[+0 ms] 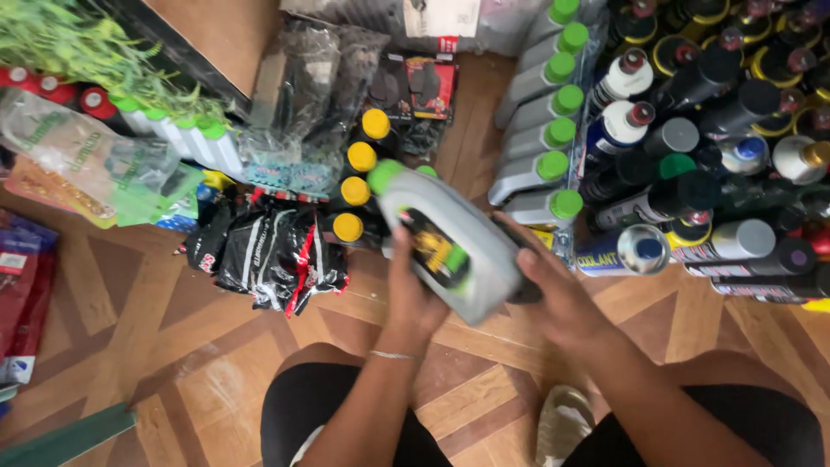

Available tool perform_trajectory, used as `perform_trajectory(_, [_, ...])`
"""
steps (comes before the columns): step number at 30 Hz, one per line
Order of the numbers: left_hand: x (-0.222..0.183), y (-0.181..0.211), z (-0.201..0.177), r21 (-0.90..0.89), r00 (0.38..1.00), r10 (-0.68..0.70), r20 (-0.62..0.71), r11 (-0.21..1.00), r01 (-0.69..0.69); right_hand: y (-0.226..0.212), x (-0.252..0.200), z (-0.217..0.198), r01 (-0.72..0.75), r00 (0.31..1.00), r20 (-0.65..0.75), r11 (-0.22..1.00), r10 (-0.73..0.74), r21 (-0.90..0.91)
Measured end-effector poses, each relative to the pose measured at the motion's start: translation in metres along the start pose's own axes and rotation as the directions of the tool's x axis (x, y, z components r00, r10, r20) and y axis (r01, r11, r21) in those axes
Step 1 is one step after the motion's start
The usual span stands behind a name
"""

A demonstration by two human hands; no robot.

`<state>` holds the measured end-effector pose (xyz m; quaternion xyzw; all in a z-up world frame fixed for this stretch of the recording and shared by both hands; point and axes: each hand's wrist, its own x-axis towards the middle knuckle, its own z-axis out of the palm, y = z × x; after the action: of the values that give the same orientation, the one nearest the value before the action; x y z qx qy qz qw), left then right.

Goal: Cleaning and wiping down various motorcycle engine oil bottles with a cloth.

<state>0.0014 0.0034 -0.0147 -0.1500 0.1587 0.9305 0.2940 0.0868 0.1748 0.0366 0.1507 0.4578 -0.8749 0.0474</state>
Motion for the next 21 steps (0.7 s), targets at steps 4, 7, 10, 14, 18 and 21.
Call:
perform_trajectory(4, [-0.003,-0.024,-0.022,0.165,0.995,-0.090,0.043,0.983,0.082,-0.030,-0.001,0.006,-0.024,0.999,0.047,1.000,0.024,-0.012])
perform_trajectory(7, [-0.015,-0.023,-0.005,0.550,0.980,-0.192,0.053,0.825,0.132,-0.036,0.005,-0.008,0.136,0.986,-0.017,0.854,-0.167,-0.502])
perform_trajectory(10, [-0.026,-0.010,0.016,0.884,0.970,-0.229,0.085,0.467,0.033,-0.043,0.013,-0.020,0.038,0.998,-0.018,0.816,-0.059,-0.578])
perform_trajectory(14, [-0.025,0.004,0.010,0.965,0.959,-0.195,0.206,0.204,-0.166,-0.057,0.020,-0.015,0.116,0.991,0.130,0.333,0.020,-0.936])
perform_trajectory(18, [-0.022,0.013,0.011,0.936,0.934,-0.073,0.349,0.083,-0.343,-0.058,0.026,0.008,0.132,0.988,0.116,0.176,-0.099,-0.976])
perform_trajectory(21, [-0.029,0.024,0.025,0.875,0.863,0.151,0.482,-0.039,-0.482,-0.056,0.043,-0.003,0.342,0.899,0.334,-0.023,-0.282,-0.939])
